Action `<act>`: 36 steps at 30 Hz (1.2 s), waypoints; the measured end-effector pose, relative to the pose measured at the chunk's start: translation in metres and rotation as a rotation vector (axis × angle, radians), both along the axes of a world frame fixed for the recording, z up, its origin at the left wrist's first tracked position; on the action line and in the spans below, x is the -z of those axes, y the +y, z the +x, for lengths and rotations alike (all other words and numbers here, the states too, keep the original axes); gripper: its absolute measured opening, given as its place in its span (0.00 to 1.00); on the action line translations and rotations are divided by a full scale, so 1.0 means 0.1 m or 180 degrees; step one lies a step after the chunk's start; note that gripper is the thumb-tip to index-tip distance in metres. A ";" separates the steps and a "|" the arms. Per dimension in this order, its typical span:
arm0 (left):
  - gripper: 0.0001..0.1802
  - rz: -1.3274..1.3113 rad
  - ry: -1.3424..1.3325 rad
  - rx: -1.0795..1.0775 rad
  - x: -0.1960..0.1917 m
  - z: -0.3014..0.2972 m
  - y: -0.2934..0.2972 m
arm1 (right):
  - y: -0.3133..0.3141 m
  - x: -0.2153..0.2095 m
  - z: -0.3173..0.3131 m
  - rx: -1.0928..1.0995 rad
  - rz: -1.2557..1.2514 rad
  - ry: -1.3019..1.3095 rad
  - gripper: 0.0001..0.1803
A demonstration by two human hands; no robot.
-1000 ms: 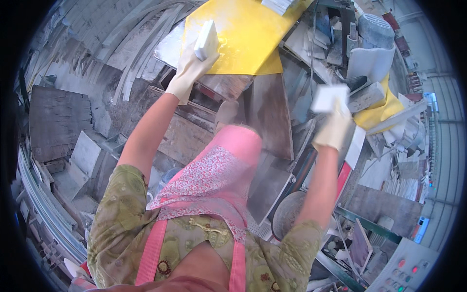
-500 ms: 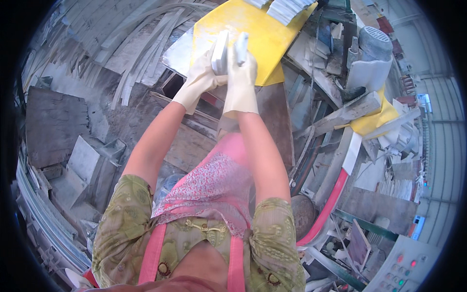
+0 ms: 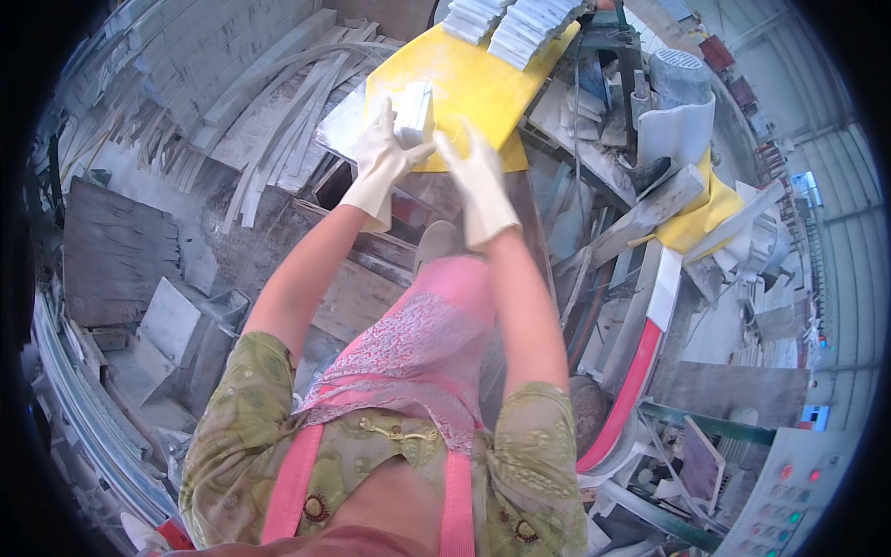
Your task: The person repeatedly picks up small white rectangular tiles from a yellow tray and stacks them on a growing pile. The person uses both hands to handle the tiles and maintain alignment while stacking.
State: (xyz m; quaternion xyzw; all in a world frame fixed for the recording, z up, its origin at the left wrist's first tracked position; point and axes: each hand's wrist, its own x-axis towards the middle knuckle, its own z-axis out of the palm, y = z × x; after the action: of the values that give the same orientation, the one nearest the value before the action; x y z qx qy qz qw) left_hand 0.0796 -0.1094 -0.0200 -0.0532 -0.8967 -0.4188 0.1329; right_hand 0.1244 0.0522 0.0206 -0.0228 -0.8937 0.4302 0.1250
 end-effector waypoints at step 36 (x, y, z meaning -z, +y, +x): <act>0.54 0.0929 -0.0008 -0.0344 -0.03 0.09 0.18 | 3.27 0.73 3.97 0.3285 0.0876 0.0316 0.25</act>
State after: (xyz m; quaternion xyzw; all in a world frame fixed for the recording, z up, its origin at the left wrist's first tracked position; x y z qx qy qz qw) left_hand 0.0888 -0.0909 -0.0172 0.0155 -0.8281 -0.5370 0.1604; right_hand 0.5213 0.3793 -0.0526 -0.4222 -0.8075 0.1923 0.3642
